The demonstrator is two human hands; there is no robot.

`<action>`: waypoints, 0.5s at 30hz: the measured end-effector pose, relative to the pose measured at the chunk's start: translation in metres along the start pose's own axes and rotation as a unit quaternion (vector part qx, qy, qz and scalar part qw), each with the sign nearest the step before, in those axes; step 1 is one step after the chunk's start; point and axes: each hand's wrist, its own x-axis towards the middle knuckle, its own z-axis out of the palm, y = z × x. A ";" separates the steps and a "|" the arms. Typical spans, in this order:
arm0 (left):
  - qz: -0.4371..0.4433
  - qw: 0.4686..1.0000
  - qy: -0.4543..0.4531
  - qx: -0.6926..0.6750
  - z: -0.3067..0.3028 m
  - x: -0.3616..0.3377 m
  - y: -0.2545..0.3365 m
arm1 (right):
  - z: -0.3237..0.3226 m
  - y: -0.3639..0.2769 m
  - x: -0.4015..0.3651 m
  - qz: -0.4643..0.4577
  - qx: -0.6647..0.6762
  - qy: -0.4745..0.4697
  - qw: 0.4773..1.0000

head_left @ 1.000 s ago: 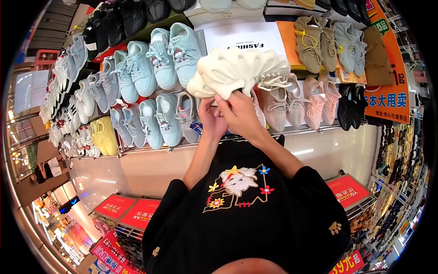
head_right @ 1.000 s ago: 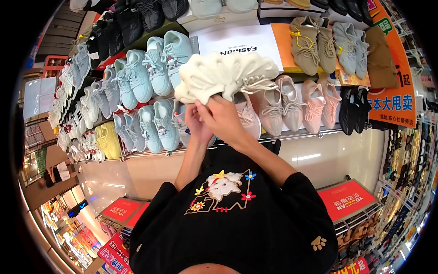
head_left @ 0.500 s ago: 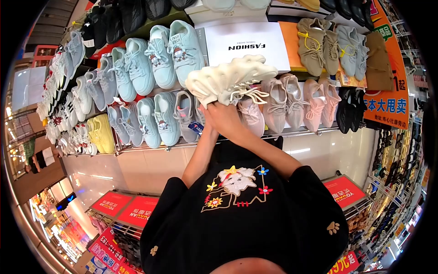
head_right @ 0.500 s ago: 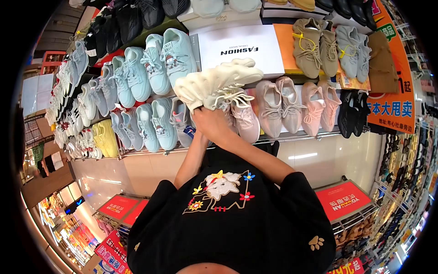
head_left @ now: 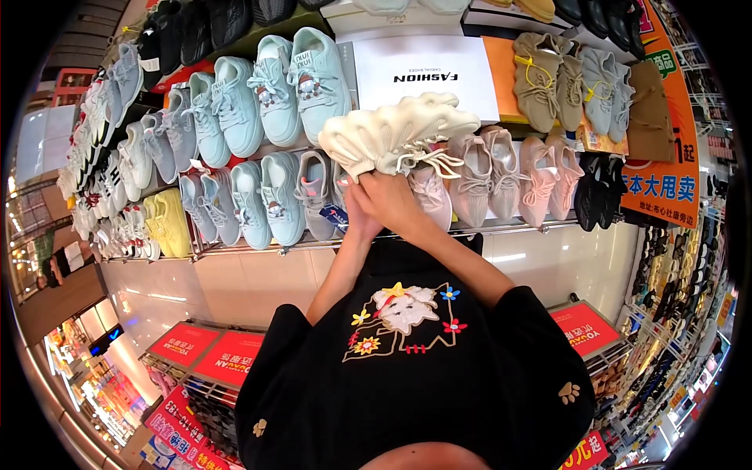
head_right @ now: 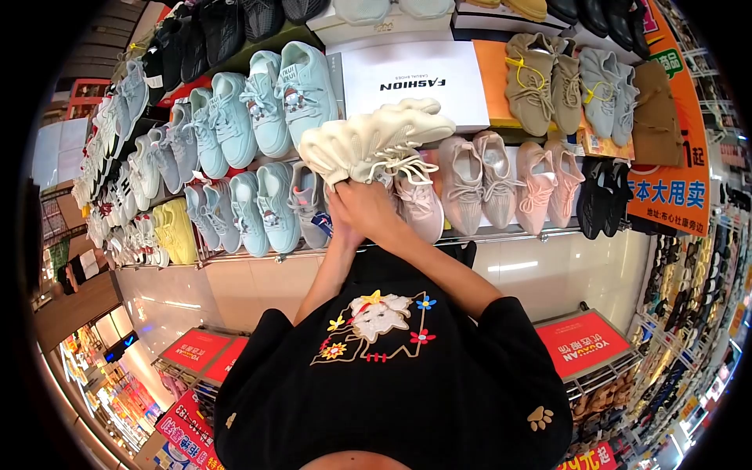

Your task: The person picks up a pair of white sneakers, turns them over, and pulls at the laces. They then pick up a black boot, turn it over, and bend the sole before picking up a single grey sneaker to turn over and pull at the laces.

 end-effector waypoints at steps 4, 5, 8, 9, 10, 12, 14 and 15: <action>0.016 0.997 0.018 0.067 0.002 -0.012 0.003 | 0.003 0.002 0.000 -0.013 0.006 0.017 1.000; 0.020 0.996 0.022 0.078 0.002 -0.014 0.004 | 0.002 0.002 0.000 -0.012 0.006 0.016 1.000; 0.024 0.995 0.023 0.089 -0.001 -0.018 0.007 | -0.002 0.003 0.000 -0.018 0.029 0.024 0.999; 0.046 0.989 0.018 0.137 -0.008 -0.018 0.011 | -0.002 0.004 0.000 -0.021 0.033 0.021 0.999; 0.068 0.980 0.013 0.185 -0.016 -0.017 0.016 | -0.001 0.004 0.000 -0.024 0.039 0.019 0.999; 0.104 0.968 0.017 0.227 -0.026 -0.016 0.028 | -0.001 0.004 0.001 -0.031 0.029 0.032 0.999; 0.140 0.953 0.020 0.268 -0.027 -0.018 0.034 | -0.002 0.003 0.001 -0.038 0.019 0.044 0.998; 0.195 0.936 0.026 0.292 -0.011 -0.025 0.046 | -0.002 0.003 0.001 -0.034 0.021 0.042 0.998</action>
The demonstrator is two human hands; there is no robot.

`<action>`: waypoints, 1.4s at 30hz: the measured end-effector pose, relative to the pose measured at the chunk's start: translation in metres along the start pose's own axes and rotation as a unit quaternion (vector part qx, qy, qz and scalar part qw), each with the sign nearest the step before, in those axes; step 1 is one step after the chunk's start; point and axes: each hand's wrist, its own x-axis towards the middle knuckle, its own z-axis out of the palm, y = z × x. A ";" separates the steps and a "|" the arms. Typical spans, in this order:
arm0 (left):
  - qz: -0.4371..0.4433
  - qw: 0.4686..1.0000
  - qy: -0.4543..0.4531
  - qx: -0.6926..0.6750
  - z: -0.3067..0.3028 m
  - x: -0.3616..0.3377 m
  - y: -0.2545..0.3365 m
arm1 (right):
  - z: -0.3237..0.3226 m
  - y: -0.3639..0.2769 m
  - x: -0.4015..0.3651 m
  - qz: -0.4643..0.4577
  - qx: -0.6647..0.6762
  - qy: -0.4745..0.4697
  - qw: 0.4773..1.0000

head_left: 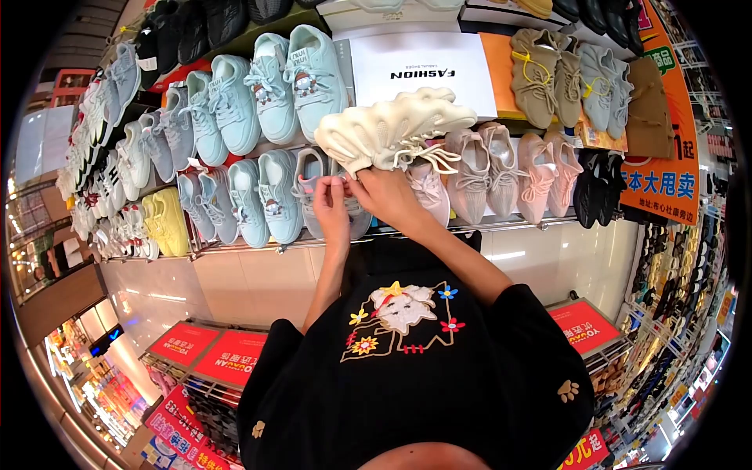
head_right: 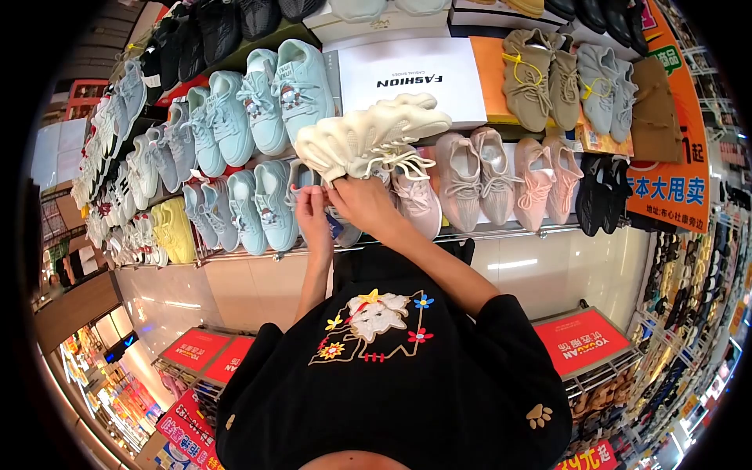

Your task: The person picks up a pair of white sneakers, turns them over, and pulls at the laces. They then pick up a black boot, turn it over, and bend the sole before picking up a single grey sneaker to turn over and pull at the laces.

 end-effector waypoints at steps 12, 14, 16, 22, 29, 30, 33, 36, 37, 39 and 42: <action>0.296 0.891 -0.052 0.341 0.031 0.000 0.077 | -0.001 0.002 -0.002 0.024 0.042 -0.015 0.999; 0.343 0.867 -0.040 0.358 0.033 0.003 0.075 | 0.001 0.003 -0.002 0.025 0.063 0.006 0.998; 0.317 0.882 -0.035 0.346 0.036 0.006 0.075 | 0.002 0.002 -0.002 0.032 0.048 -0.007 0.998; 0.329 0.867 -0.047 0.371 0.040 0.019 0.084 | 0.000 0.003 -0.001 0.025 0.023 -0.038 0.999; 0.315 0.874 -0.055 0.366 0.041 0.022 0.087 | -0.003 0.001 0.002 0.024 0.033 -0.031 0.999; 0.315 0.874 -0.055 0.366 0.041 0.022 0.086 | -0.003 0.001 0.002 0.023 0.039 -0.029 0.999; 0.328 0.865 -0.050 0.376 0.042 0.023 0.085 | -0.002 0.004 0.002 0.018 0.048 -0.028 0.998; 0.329 0.868 -0.046 0.370 0.042 0.024 0.085 | -0.004 0.003 0.003 0.013 0.052 -0.035 0.998; 0.330 0.868 -0.047 0.369 0.041 0.024 0.085 | -0.005 0.002 0.003 0.013 0.050 -0.042 0.998; 0.332 0.867 -0.049 0.368 0.041 0.024 0.085 | -0.003 0.004 0.001 0.003 0.064 -0.028 0.998; 0.324 0.872 -0.049 0.364 0.041 0.025 0.086 | -0.013 -0.001 -0.002 0.044 0.143 -0.036 0.988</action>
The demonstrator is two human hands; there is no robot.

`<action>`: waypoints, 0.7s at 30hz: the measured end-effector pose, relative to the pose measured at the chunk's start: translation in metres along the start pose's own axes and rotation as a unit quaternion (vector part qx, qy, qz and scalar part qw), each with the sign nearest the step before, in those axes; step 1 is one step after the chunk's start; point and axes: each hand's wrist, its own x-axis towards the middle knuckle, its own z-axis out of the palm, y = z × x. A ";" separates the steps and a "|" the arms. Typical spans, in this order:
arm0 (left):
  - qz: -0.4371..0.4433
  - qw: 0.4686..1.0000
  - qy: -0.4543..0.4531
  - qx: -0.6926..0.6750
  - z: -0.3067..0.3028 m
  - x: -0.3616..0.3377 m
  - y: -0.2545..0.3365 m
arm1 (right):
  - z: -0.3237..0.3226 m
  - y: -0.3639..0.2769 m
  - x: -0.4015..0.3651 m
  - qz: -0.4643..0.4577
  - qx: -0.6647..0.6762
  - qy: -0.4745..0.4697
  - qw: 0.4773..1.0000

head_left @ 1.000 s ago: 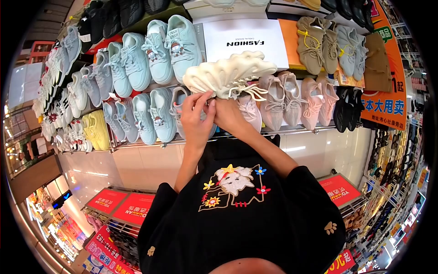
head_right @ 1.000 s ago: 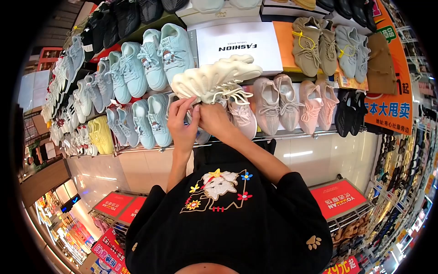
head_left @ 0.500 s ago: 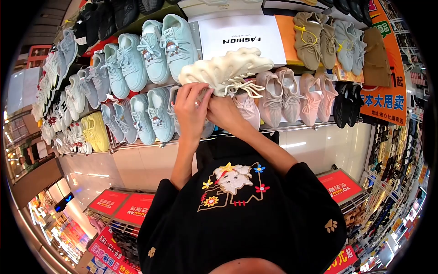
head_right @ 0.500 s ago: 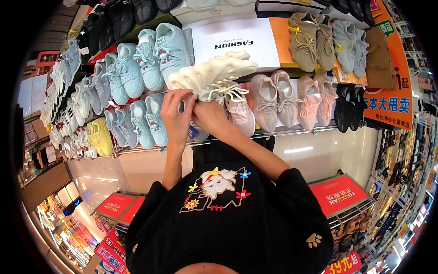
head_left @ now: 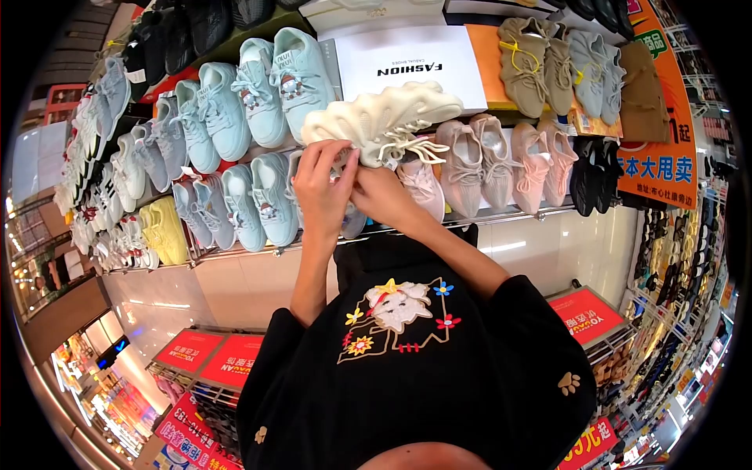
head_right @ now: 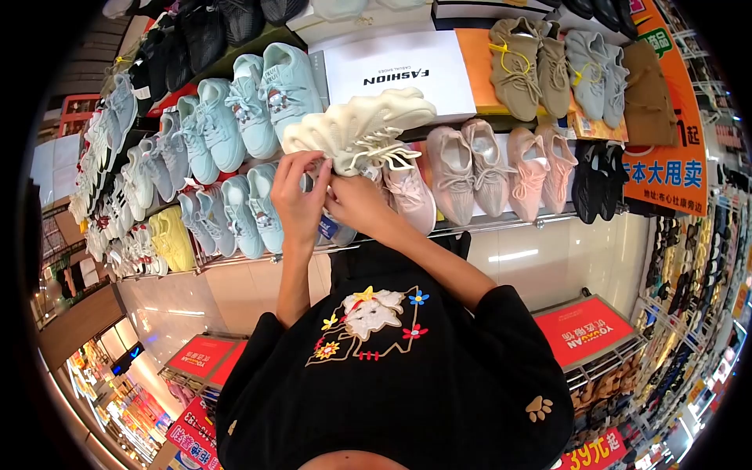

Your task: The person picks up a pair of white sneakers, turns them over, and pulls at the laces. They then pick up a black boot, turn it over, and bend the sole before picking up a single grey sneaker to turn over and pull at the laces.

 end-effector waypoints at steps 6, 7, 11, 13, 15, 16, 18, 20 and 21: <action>-0.015 1.000 -0.009 -0.024 0.000 0.005 0.001 | -0.008 -0.006 -0.017 0.089 0.190 0.038 0.977; -0.007 1.000 -0.006 -0.026 0.000 0.006 0.001 | -0.010 -0.006 -0.018 0.091 0.213 0.047 0.972; 0.007 1.000 -0.016 -0.016 -0.001 0.008 0.002 | -0.013 -0.005 -0.019 0.087 0.213 0.054 0.972; 0.013 1.000 -0.015 -0.011 -0.001 0.008 0.001 | -0.009 -0.003 -0.018 0.094 0.249 0.060 0.962; 0.018 1.000 -0.015 -0.006 -0.002 0.009 0.001 | -0.010 -0.003 -0.017 0.099 0.248 0.055 0.962; 0.027 1.000 -0.013 0.002 -0.002 0.010 0.002 | -0.010 -0.003 -0.017 0.105 0.246 0.051 0.962; 0.034 0.999 -0.013 0.009 -0.001 0.013 0.005 | -0.010 -0.001 -0.017 0.102 0.250 0.048 0.962; 0.076 0.997 -0.018 0.018 -0.001 0.019 0.010 | -0.009 0.000 -0.016 0.099 0.254 0.046 0.961; 0.076 0.997 -0.019 0.019 -0.001 0.021 0.011 | -0.010 0.000 -0.016 0.099 0.249 0.046 0.962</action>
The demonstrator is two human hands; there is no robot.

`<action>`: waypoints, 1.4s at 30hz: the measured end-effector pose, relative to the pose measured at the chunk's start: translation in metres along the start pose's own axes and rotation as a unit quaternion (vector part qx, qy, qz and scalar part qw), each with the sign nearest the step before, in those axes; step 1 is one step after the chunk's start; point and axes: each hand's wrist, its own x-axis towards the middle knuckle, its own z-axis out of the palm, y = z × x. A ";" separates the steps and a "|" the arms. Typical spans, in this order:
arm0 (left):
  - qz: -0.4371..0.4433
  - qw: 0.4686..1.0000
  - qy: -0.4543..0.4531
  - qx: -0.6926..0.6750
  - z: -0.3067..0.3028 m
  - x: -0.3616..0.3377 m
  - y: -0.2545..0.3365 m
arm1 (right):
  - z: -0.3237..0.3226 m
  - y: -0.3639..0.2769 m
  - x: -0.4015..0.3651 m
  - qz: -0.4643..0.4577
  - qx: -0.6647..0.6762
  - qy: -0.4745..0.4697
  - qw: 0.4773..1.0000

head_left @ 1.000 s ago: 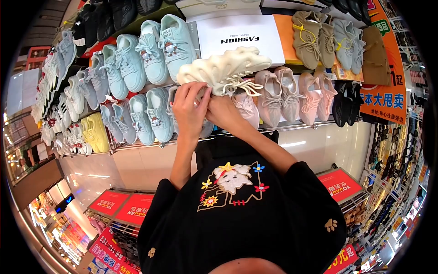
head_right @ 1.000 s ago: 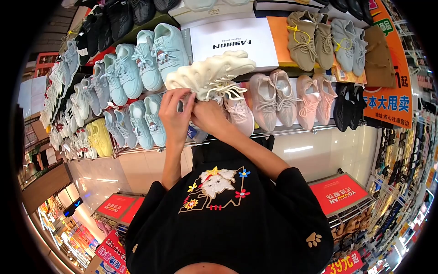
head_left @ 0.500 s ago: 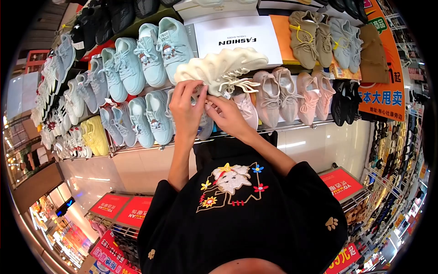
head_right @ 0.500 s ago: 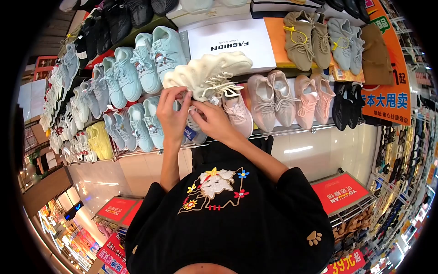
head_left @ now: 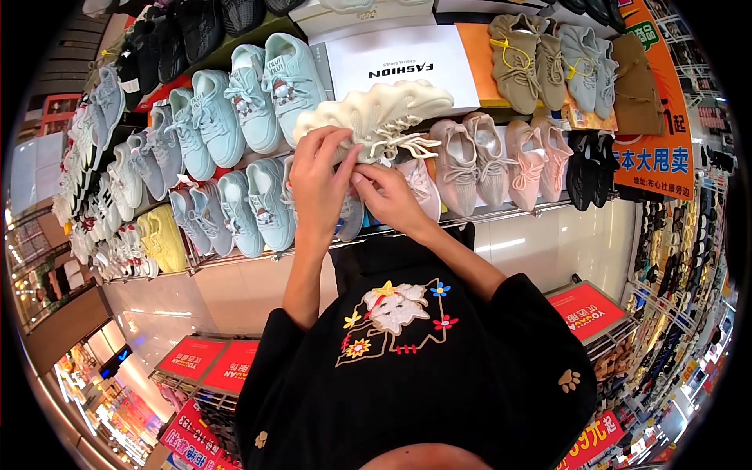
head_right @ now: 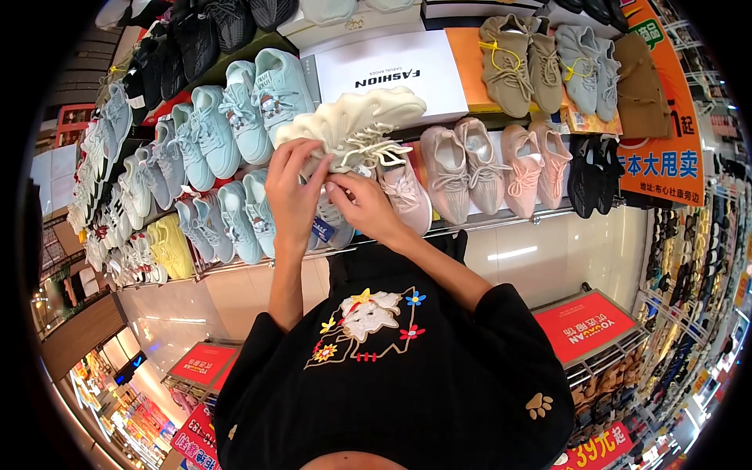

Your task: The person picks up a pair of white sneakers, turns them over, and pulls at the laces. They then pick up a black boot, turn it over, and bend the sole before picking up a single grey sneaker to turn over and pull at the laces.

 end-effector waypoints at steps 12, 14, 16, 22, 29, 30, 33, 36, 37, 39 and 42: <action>-0.012 0.996 -0.070 0.054 -0.007 0.010 0.009 | -0.005 -0.001 0.001 -0.018 -0.043 -0.002 0.999; 0.009 0.994 -0.076 0.084 -0.009 0.012 0.011 | -0.005 -0.002 0.001 -0.019 -0.039 -0.001 0.999; -0.001 0.988 -0.104 0.111 -0.013 0.013 0.020 | -0.005 -0.002 0.001 -0.019 -0.037 -0.002 0.999; 0.008 0.962 -0.173 0.212 -0.015 0.020 0.031 | -0.002 -0.002 0.002 -0.014 -0.024 0.014 1.000; 0.046 0.951 -0.175 0.250 -0.007 0.024 0.020 | -0.001 -0.007 0.007 -0.038 -0.035 0.020 0.998; 0.047 0.951 -0.176 0.251 -0.006 0.024 0.016 | -0.001 -0.008 0.008 -0.040 -0.034 0.019 0.998; 0.077 0.956 -0.173 0.223 -0.004 0.023 0.003 | -0.001 -0.011 0.008 -0.040 -0.018 0.028 0.999; 0.099 0.968 -0.150 0.173 -0.006 0.025 -0.006 | -0.002 -0.013 0.009 -0.043 0.007 0.035 0.998; 0.091 0.975 -0.137 0.150 -0.007 0.026 -0.008 | -0.002 -0.013 0.010 -0.049 0.017 0.034 0.998; 0.085 0.980 -0.125 0.126 -0.009 0.028 -0.011 | -0.002 -0.011 0.010 -0.040 0.022 0.039 0.998; 0.046 0.988 -0.125 0.081 -0.011 0.032 -0.014 | -0.010 -0.021 0.007 -0.025 -0.055 0.058 0.996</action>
